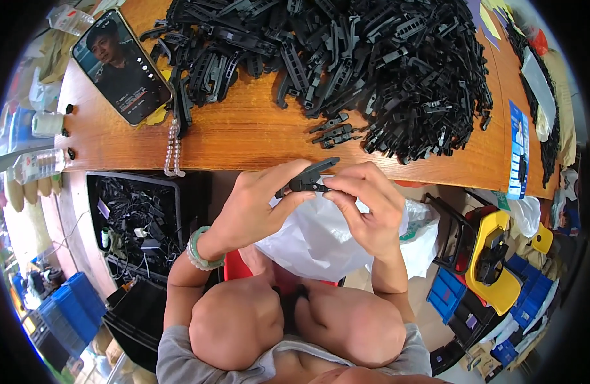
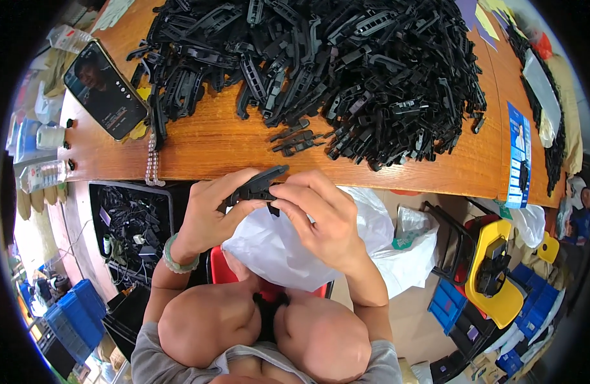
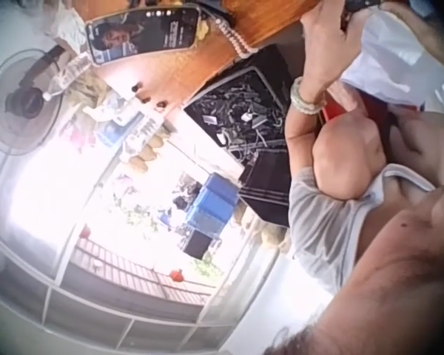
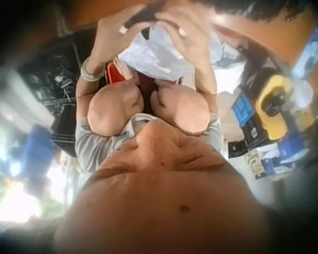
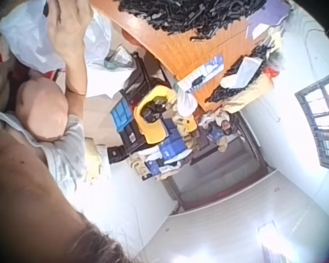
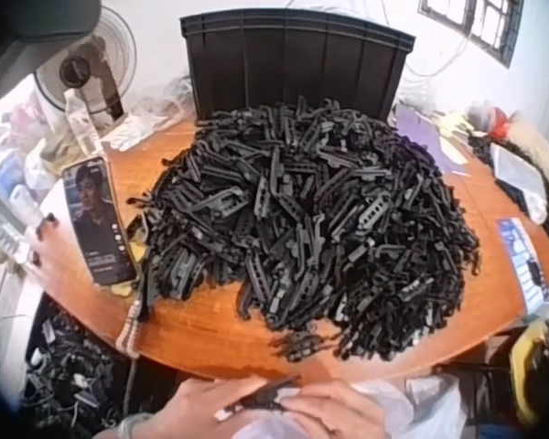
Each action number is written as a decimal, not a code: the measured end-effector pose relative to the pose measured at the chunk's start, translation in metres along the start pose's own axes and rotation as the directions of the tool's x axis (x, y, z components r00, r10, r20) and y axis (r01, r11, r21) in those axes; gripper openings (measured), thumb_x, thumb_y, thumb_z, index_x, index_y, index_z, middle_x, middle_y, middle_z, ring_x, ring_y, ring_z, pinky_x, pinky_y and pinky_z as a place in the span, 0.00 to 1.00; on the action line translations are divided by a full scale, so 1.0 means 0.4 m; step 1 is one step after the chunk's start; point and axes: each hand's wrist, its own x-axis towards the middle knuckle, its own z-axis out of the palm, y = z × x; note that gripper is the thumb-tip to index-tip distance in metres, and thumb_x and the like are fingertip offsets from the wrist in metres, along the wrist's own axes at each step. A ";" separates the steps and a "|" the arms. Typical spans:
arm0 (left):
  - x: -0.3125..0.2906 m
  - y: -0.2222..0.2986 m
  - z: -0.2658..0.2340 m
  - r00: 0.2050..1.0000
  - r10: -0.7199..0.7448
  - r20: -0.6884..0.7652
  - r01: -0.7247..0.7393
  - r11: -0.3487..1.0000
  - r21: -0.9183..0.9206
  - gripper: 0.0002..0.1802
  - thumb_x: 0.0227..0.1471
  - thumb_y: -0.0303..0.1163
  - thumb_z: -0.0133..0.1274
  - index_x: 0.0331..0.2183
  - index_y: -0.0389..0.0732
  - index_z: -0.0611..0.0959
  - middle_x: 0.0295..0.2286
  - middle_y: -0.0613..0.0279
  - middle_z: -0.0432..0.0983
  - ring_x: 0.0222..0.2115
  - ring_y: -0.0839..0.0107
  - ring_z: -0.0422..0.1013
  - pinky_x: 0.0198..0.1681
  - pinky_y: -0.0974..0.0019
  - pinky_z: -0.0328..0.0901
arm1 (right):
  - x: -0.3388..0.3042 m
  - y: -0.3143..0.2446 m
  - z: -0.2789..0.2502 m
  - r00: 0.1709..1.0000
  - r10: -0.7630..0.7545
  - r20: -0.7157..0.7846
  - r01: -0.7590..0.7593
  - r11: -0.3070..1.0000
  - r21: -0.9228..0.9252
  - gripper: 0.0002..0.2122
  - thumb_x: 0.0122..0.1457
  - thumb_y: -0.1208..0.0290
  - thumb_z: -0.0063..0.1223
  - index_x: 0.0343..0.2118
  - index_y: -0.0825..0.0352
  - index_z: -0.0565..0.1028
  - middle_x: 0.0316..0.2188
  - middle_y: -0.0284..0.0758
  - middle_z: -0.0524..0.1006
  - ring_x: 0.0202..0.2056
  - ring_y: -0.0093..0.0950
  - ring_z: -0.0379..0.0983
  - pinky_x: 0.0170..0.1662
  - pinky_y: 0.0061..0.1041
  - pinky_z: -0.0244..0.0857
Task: The person snaps together black plastic components by hand, then places the assembled components into a white plastic bag.
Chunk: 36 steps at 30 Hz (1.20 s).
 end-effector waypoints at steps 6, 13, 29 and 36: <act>-0.001 -0.005 0.002 0.996 0.080 -0.043 -0.080 0.997 0.003 0.20 0.46 0.25 0.59 0.43 0.34 0.76 0.28 0.50 0.76 0.26 0.55 0.74 0.30 0.64 0.68 | -0.003 0.010 -0.001 0.999 -0.036 0.008 0.036 0.999 0.003 0.13 0.40 0.81 0.65 0.33 0.70 0.78 0.29 0.38 0.75 0.28 0.29 0.72 0.29 0.24 0.66; -0.002 0.006 -0.005 0.988 0.151 0.040 -0.154 0.984 0.091 0.16 0.46 0.25 0.57 0.40 0.36 0.77 0.28 0.54 0.76 0.24 0.56 0.73 0.27 0.65 0.67 | 0.008 0.015 0.004 0.997 -0.076 0.025 0.076 0.997 -0.002 0.19 0.39 0.71 0.65 0.37 0.71 0.76 0.31 0.38 0.76 0.28 0.35 0.72 0.33 0.28 0.63; 0.066 -0.040 -0.070 0.999 0.033 -0.031 -0.026 0.979 0.201 0.11 0.48 0.27 0.57 0.36 0.35 0.81 0.29 0.51 0.78 0.30 0.55 0.75 0.35 0.64 0.69 | 0.014 0.096 -0.034 0.991 -0.129 0.041 0.131 0.990 -0.057 0.13 0.39 0.78 0.63 0.32 0.69 0.77 0.28 0.38 0.75 0.29 0.35 0.70 0.32 0.29 0.63; 0.255 -0.081 -0.077 0.884 0.455 -0.106 -0.226 0.614 0.756 0.19 0.37 0.17 0.51 0.38 0.35 0.79 0.35 0.55 0.68 0.36 0.58 0.68 0.35 0.62 0.64 | 0.044 0.102 0.018 0.998 -0.053 -0.031 0.019 0.752 -0.659 0.07 0.44 0.78 0.57 0.29 0.65 0.75 0.35 0.33 0.69 0.40 0.33 0.63 0.37 0.31 0.54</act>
